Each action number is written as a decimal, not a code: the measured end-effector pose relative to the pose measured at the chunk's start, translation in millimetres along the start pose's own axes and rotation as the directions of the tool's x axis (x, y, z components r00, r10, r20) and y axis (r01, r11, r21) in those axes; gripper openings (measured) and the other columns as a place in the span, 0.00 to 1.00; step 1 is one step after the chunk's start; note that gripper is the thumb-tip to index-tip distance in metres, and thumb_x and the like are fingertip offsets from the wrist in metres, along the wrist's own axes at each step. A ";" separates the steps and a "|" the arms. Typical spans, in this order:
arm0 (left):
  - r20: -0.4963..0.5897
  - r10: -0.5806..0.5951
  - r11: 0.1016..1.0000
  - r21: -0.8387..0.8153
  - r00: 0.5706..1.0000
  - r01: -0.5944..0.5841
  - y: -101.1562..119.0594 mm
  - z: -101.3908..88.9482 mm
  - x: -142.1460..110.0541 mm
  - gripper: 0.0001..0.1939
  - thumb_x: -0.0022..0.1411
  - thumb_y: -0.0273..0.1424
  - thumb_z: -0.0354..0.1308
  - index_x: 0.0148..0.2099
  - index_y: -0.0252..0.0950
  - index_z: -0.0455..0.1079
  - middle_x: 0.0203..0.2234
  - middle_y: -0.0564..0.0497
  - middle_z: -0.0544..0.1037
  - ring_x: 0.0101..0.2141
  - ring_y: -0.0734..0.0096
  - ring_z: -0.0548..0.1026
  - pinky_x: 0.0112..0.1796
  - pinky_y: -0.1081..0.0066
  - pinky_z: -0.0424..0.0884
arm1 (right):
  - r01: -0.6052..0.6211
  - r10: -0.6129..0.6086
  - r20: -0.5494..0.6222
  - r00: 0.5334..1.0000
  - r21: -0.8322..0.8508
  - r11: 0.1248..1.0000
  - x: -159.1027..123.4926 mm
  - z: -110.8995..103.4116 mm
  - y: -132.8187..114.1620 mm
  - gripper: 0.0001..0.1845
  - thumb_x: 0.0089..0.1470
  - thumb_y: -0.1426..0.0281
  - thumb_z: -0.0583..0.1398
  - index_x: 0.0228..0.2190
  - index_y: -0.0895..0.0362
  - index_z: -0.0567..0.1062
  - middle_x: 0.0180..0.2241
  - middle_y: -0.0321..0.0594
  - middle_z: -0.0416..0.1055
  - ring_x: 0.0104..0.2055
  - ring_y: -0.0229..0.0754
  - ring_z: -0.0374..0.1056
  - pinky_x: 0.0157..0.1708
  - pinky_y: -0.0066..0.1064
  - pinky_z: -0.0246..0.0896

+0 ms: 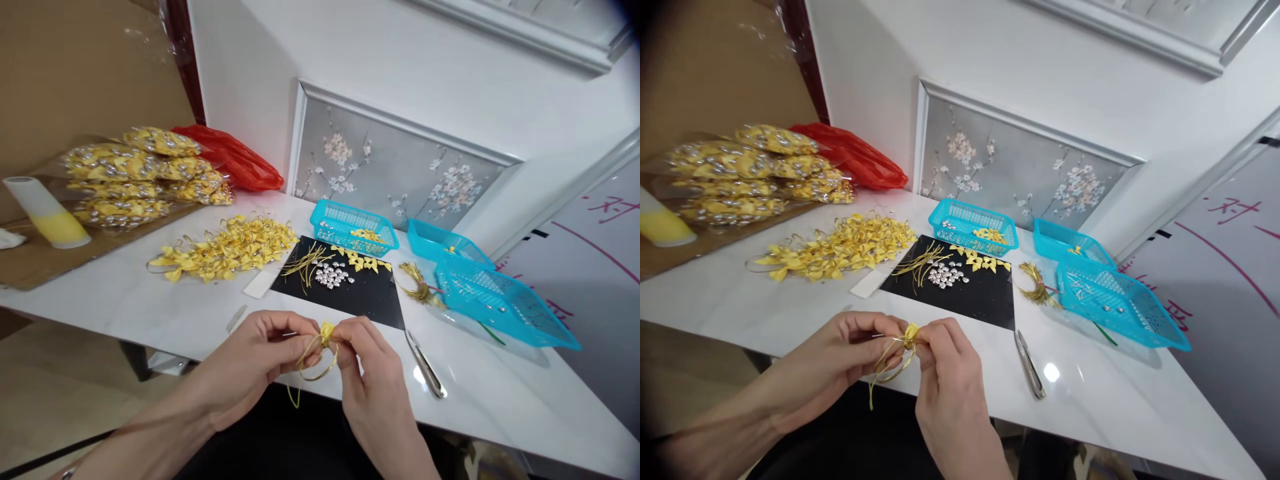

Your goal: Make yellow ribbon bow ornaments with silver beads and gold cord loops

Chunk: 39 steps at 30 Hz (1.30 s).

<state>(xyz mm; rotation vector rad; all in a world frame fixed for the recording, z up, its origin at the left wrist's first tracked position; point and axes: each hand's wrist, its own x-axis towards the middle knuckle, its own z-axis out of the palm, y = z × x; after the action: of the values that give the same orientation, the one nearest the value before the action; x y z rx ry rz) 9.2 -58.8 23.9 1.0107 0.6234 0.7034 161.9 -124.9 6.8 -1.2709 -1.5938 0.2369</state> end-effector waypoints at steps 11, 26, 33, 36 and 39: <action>-0.009 -0.015 1.000 0.010 1.000 0.015 -3.5 -2.6 -0.4 0.07 0.52 0.30 0.70 0.27 0.33 0.78 0.22 0.53 0.74 0.25 0.77 0.66 0.28 0.77 0.64 | 0.100 -0.102 -0.015 0.995 -0.072 0.992 -11.4 4.5 7.2 0.16 0.61 0.81 0.51 0.41 0.53 0.73 0.34 0.39 0.70 0.34 0.38 0.70 0.33 0.27 0.66; 0.055 -0.116 0.977 -0.175 0.992 0.124 -9.7 -6.6 0.9 0.05 0.51 0.27 0.71 0.27 0.30 0.79 0.21 0.53 0.76 0.24 0.80 0.71 0.29 0.81 0.68 | 0.086 -0.086 0.001 0.996 -0.046 0.995 -18.9 6.2 6.7 0.17 0.61 0.83 0.48 0.42 0.56 0.70 0.31 0.36 0.60 0.30 0.37 0.61 0.30 0.29 0.59; 0.078 -0.109 0.979 -0.165 0.991 0.121 -7.0 -5.5 -0.3 0.06 0.51 0.28 0.72 0.29 0.30 0.79 0.22 0.53 0.75 0.25 0.80 0.70 0.30 0.81 0.67 | 0.008 -0.009 0.026 1.000 0.043 0.999 -15.5 -1.6 -1.0 0.15 0.62 0.82 0.51 0.41 0.55 0.72 0.32 0.36 0.64 0.33 0.36 0.65 0.33 0.26 0.62; 0.072 -0.086 0.986 -0.136 0.994 0.095 -6.3 -6.2 0.4 0.07 0.52 0.29 0.71 0.28 0.30 0.79 0.22 0.53 0.75 0.25 0.80 0.69 0.29 0.81 0.66 | -0.003 -0.001 0.042 0.999 0.083 0.997 -14.0 -6.5 -0.5 0.15 0.62 0.81 0.51 0.43 0.53 0.72 0.36 0.37 0.67 0.37 0.35 0.67 0.38 0.24 0.64; 0.063 -0.072 0.987 -0.138 0.995 0.080 -7.1 -6.9 1.2 0.07 0.52 0.29 0.71 0.28 0.30 0.79 0.22 0.53 0.75 0.25 0.80 0.68 0.28 0.81 0.65 | -0.013 0.010 0.048 0.999 0.068 0.998 -12.6 -7.7 1.2 0.15 0.62 0.81 0.52 0.42 0.54 0.73 0.38 0.37 0.69 0.40 0.34 0.69 0.40 0.23 0.64</action>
<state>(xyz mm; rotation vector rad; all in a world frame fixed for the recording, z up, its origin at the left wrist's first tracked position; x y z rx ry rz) 6.4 -56.7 14.5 0.8695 0.5512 0.6398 167.5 -137.8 2.0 -1.2299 -1.6054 0.3286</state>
